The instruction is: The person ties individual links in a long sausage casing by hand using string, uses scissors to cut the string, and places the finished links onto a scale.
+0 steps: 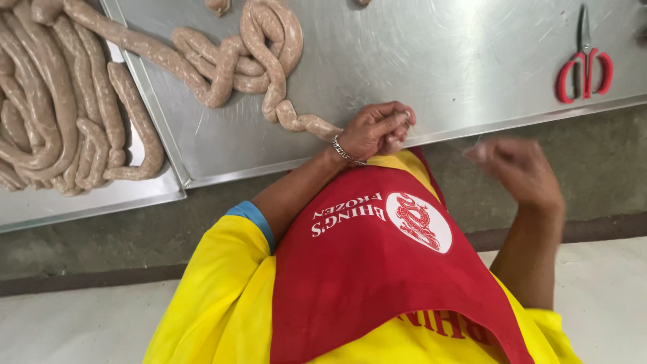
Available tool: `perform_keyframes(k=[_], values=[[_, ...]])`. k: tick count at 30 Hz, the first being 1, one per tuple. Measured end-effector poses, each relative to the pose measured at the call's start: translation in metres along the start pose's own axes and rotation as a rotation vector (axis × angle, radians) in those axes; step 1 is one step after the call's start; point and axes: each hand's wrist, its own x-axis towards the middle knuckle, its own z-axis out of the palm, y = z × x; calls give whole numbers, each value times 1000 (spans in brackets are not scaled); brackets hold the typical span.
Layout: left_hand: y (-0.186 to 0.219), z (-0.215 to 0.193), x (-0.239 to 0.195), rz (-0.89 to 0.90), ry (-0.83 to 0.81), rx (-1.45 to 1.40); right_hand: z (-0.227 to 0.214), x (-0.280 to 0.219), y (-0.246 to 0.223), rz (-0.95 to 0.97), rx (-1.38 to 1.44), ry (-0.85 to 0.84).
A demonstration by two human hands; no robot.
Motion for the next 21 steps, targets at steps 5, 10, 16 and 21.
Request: perform_keyframes(k=[5, 10, 16, 21], values=[[-3, -4, 4, 53, 77, -75, 44, 22, 8, 165, -350, 289], [-4, 16, 21, -45, 19, 921, 55, 56, -20, -149, -329, 358], [3, -1, 16, -19, 30, 439, 79, 55, -15, -368, -160, 229], [3, 3, 16, -231, 122, 757, 62, 64, 25, -164, -198, 341]])
